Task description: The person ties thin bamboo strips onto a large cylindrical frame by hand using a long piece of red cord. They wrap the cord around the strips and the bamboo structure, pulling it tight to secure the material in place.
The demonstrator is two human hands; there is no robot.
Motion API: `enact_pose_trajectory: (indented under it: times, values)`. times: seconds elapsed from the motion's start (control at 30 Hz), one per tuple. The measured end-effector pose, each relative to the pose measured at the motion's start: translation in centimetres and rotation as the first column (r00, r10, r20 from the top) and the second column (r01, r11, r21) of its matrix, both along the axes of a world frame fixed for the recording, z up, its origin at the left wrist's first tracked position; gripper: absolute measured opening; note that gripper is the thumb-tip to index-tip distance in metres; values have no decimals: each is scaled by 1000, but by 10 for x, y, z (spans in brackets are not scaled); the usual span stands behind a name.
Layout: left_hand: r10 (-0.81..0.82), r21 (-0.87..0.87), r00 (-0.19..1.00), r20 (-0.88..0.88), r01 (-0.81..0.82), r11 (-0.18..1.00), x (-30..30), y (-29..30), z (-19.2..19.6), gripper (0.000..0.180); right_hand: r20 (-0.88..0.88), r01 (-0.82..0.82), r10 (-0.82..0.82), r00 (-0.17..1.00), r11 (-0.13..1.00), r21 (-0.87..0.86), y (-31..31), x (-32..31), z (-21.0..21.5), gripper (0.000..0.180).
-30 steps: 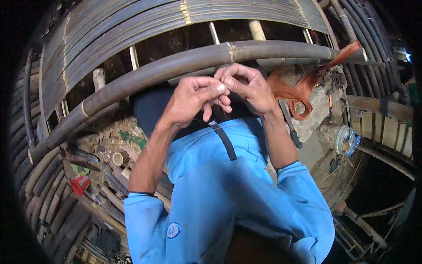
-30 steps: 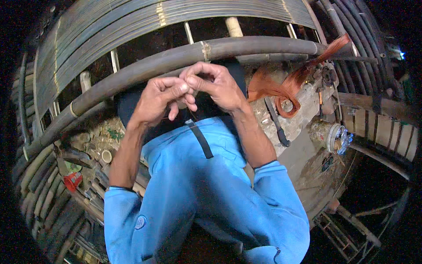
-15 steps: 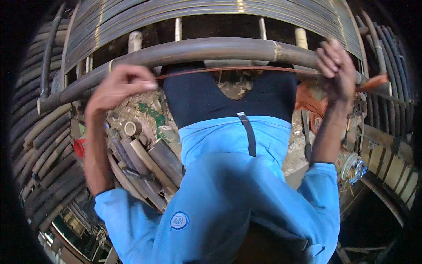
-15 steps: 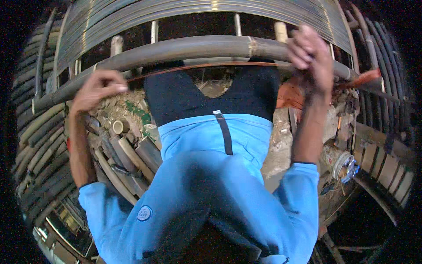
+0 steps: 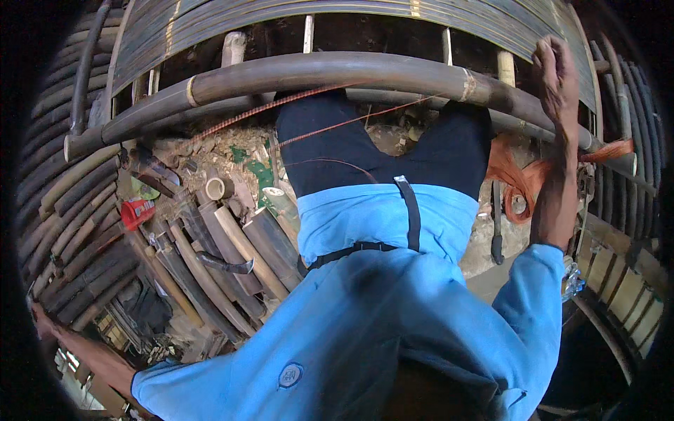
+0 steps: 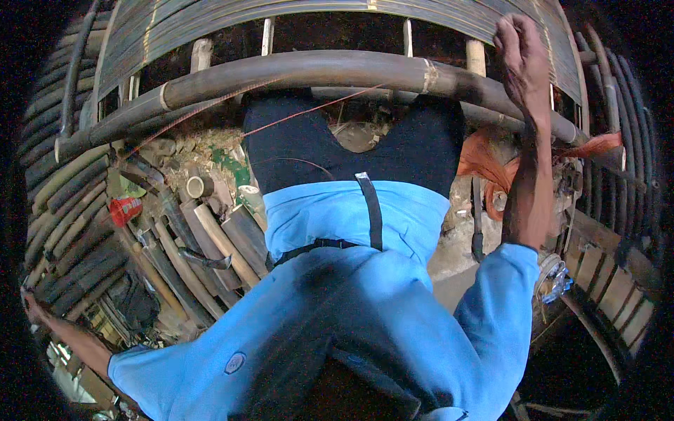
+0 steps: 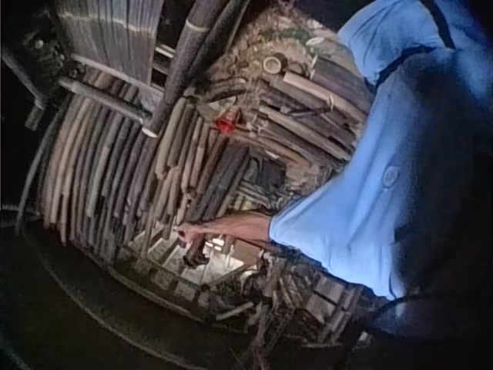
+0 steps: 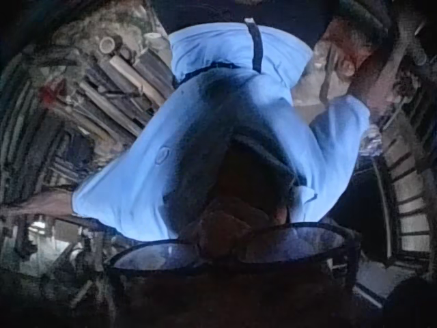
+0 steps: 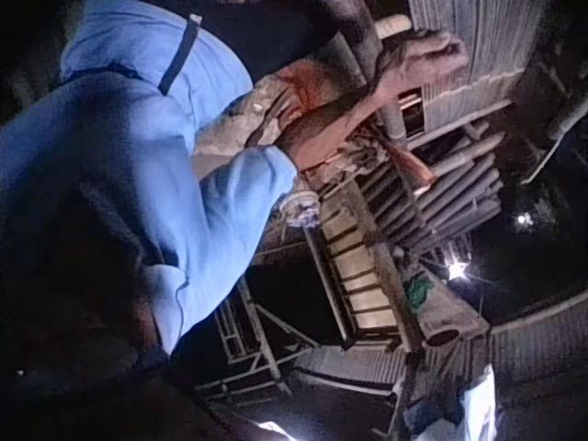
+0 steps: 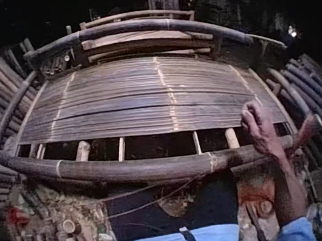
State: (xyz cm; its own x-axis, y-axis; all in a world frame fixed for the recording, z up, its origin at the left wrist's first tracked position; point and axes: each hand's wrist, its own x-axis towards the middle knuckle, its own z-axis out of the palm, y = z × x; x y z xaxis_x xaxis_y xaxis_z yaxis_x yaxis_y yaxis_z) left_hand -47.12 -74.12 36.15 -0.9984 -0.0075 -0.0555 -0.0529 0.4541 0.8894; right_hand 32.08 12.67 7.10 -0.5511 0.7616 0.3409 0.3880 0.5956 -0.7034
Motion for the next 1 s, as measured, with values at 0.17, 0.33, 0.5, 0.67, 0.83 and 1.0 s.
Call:
enact_pose_trajectory:
  times: [0.17, 0.33, 0.5, 0.67, 0.83, 1.0]
  values:
    - [-94, -306, 993, -68, 69, 949, 38, -7, 20, 73, 63, 160, -183, 981, 951, 264, 71, 34, -28, 27]
    - [-465, -515, 876, 128, 460, 724, 133, 125, -119, 39, 147, 375, -462, 875, 837, 398, 207, 264, -11, 32]
    - [-418, -294, 908, -24, 393, 871, 130, 203, -140, 34, 42, 531, -559, 828, 807, 258, 244, 372, -17, 36]
    - [-457, -507, 854, -250, 287, 813, 119, 286, -76, 20, 136, 391, -525, 840, 761, 518, 200, 355, -57, 31]
    - [-353, -691, 868, -349, 16, 722, 90, 202, -77, 23, 125, 551, -650, 750, 718, 424, 185, 406, -67, 41]
    - [-380, -944, 865, -328, -281, 175, 97, 90, -12, 40, 54, 771, -800, 598, 592, 234, 131, 443, -112, 40]
